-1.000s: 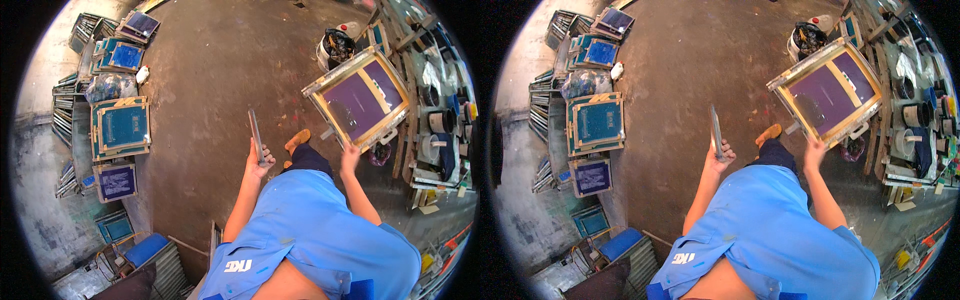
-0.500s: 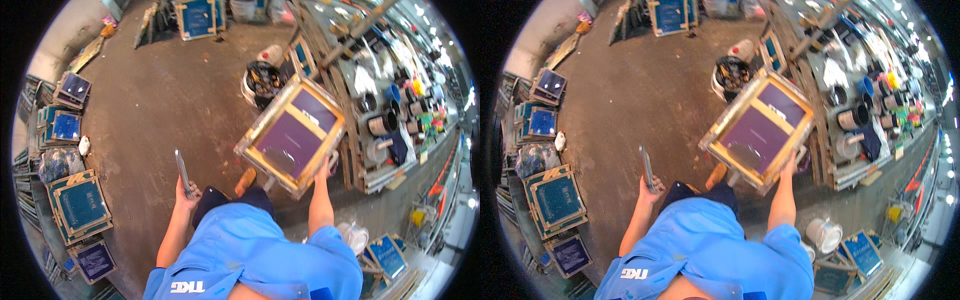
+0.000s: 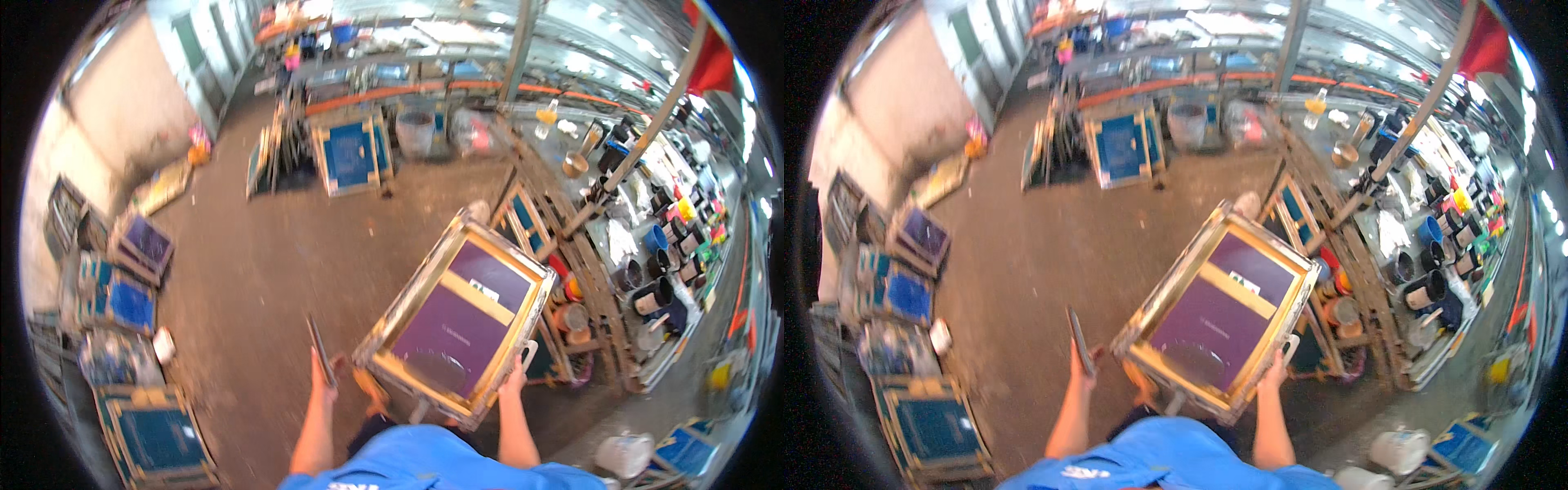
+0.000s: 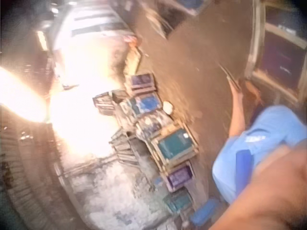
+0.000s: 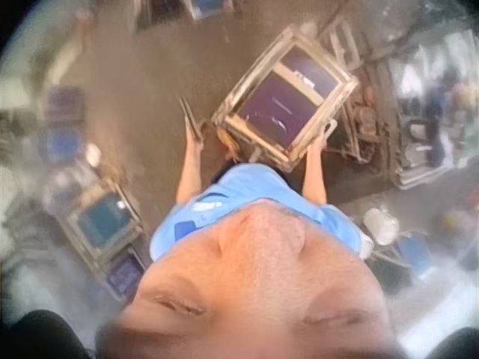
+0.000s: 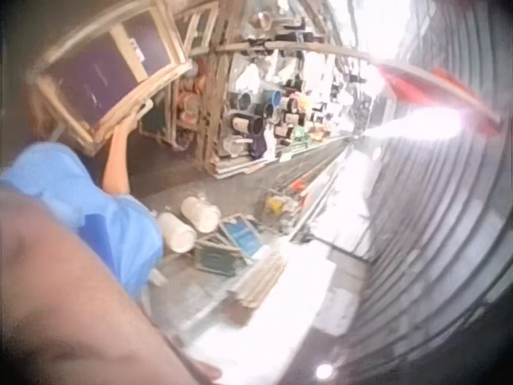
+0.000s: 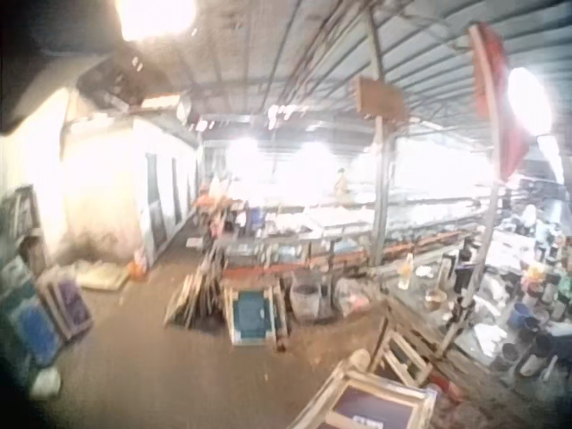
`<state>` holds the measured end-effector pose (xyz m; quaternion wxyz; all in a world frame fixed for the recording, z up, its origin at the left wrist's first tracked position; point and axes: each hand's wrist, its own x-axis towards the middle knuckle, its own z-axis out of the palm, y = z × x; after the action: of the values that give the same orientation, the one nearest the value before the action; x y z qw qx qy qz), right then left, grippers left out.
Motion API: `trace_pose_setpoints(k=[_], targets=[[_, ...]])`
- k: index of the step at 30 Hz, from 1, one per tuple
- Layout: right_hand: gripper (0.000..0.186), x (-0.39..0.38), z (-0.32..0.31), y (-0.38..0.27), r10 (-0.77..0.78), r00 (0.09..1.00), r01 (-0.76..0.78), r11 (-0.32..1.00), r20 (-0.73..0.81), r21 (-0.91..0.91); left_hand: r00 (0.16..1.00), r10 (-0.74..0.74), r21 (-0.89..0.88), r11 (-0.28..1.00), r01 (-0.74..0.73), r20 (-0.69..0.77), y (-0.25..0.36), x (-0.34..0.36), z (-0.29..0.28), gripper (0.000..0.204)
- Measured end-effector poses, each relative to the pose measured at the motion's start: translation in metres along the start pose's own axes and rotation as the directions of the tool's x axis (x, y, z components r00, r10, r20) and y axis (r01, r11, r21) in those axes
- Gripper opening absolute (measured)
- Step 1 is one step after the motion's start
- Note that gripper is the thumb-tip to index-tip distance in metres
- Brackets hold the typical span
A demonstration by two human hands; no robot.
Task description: The person prepares a screen printing frame by pouring ink onto it and then carries it to a conveyor. They use a squeegee to pull ink across the screen repeatedly, printing onto fabric laid out on the conveyor. The person then carries the frame away from the conveyor.
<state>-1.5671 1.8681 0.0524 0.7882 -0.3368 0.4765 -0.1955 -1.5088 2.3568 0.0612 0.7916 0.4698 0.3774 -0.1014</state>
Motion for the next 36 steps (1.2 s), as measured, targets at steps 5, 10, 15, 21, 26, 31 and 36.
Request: trace_pose_setpoints(k=[5, 10, 15, 21, 26, 31, 36], targets=[[0.048, -0.012, 0.155, 0.033, -0.055, 0.995, 0.058, 0.997, 0.08, -0.041, 0.965, 0.209, 0.224, 0.944, -0.241, 0.156, 0.12, 0.065, 0.03, 0.083], [0.044, -0.028, 0.273, 0.07, -0.038, 0.964, 0.084, 0.983, 0.265, -0.165, 0.95, 0.25, 0.345, 0.889, -0.301, 0.185, 0.203, 0.084, 0.012, 0.084], [0.046, -0.031, 0.34, 0.053, -0.128, 0.972, 0.188, 0.928, 0.199, -0.321, 0.944, 0.234, 0.256, 0.922, -0.291, 0.231, 0.232, 0.112, 0.05, 0.077], [0.047, -0.009, 0.446, 0.043, -0.161, 0.947, 0.219, 0.957, 0.278, -0.191, 0.915, 0.334, 0.175, 0.91, -0.376, 0.227, 0.318, 0.201, 0.119, 0.07], [0.062, 0.052, 0.564, 0.001, -0.176, 0.894, 0.243, 0.963, 0.412, -0.116, 0.834, 0.467, 0.042, 0.865, -0.499, 0.292, 0.404, 0.273, 0.227, 0.072], [0.06, 0.084, 0.655, -0.055, -0.255, 0.835, 0.32, 0.946, 0.488, -0.052, 0.842, 0.418, 0.149, 0.86, -0.488, 0.34, 0.478, 0.295, 0.32, 0.066], [0.051, 0.109, 0.73, -0.104, -0.322, 0.798, 0.389, 0.921, 0.51, -0.026, 0.83, 0.438, 0.135, 0.852, -0.506, 0.346, 0.522, 0.313, 0.411, 0.058]])
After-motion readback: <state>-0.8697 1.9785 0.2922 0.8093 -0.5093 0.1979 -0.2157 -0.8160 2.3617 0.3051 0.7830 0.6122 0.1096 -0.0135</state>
